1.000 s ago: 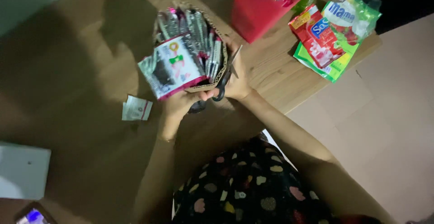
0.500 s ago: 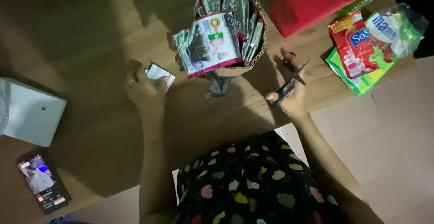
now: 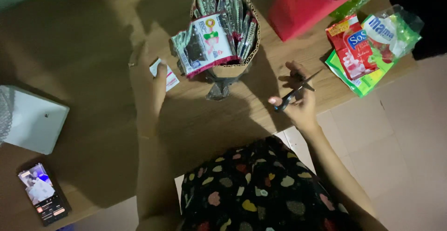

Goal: The person cuts multiple plastic sachets from a strip using scissors and places them into a pink container.

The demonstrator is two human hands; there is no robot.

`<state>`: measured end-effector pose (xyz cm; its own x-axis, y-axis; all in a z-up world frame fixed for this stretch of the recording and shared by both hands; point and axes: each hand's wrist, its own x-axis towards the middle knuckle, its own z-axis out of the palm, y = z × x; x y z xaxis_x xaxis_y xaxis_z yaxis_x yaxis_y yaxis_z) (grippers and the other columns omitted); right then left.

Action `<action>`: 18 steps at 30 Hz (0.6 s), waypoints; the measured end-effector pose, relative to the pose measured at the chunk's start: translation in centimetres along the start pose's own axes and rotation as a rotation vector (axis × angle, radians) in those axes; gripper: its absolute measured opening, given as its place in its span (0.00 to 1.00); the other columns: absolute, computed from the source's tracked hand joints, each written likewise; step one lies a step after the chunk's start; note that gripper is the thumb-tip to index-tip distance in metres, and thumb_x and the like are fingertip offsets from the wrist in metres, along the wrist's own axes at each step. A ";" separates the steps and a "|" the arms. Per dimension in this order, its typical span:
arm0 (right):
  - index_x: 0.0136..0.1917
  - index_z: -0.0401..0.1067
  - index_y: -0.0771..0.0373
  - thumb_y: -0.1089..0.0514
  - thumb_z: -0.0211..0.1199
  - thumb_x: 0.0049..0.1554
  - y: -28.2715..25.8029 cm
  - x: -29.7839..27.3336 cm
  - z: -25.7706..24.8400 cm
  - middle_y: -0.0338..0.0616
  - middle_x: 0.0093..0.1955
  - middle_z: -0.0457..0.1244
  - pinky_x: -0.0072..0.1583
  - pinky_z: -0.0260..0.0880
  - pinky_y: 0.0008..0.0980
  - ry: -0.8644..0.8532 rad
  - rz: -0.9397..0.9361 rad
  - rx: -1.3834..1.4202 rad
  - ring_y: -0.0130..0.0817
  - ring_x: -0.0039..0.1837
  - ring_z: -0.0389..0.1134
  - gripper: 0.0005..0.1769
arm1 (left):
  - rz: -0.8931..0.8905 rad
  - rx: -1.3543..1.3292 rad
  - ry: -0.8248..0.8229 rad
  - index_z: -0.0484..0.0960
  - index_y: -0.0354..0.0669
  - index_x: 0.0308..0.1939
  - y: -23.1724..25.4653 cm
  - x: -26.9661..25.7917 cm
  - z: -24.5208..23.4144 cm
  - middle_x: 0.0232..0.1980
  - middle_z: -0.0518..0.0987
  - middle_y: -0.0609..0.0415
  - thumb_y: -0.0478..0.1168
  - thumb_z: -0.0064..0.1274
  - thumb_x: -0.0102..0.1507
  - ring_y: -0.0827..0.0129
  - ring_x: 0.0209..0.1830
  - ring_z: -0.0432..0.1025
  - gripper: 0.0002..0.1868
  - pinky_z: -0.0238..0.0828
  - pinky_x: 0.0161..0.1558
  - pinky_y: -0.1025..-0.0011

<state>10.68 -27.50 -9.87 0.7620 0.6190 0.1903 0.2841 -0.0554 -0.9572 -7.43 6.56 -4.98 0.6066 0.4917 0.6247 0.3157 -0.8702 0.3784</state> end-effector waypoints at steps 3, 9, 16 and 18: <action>0.82 0.49 0.65 0.59 0.79 0.55 -3.2 0.6 0.4 0.50 0.69 0.61 0.65 0.71 0.34 0.011 -0.002 0.041 0.35 0.68 0.65 0.53 | -0.540 -0.731 -0.084 0.80 0.39 0.54 2.0 0.4 0.8 0.48 0.82 0.50 0.51 0.35 0.73 0.64 0.51 0.78 0.23 0.79 0.52 0.65; 0.61 0.68 0.66 0.63 0.78 0.55 -8.3 0.4 0.2 0.42 0.51 0.68 0.55 0.70 0.27 -0.134 0.083 0.096 0.27 0.51 0.69 0.26 | -0.575 -1.221 -0.289 0.76 0.37 0.50 7.2 4.5 -2.7 0.44 0.81 0.55 0.52 0.57 0.68 0.70 0.44 0.78 0.20 0.82 0.49 0.66; 0.61 0.71 0.66 0.60 0.75 0.51 -11.7 0.6 2.3 0.38 0.46 0.67 0.40 0.70 0.24 -0.171 0.390 0.358 0.23 0.43 0.68 0.26 | -0.315 -1.032 -0.427 0.83 0.33 0.43 7.0 8.7 -1.5 0.32 0.76 0.52 0.42 0.56 0.78 0.69 0.25 0.63 0.14 0.57 0.30 0.66; 0.62 0.70 0.66 0.58 0.73 0.54 -13.1 0.9 3.2 0.42 0.46 0.70 0.42 0.71 0.22 -0.245 0.391 0.424 0.27 0.46 0.73 0.25 | -0.114 -1.343 -0.396 0.75 0.35 0.53 8.4 12.2 -0.6 0.43 0.74 0.53 0.38 0.58 0.74 0.68 0.40 0.69 0.11 0.69 0.44 0.60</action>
<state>5.85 -23.72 2.12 0.5929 0.7803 -0.1992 -0.2829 -0.0298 -0.9587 2.14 5.22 6.25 0.8588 0.3196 0.4004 -0.4160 -0.0211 0.9091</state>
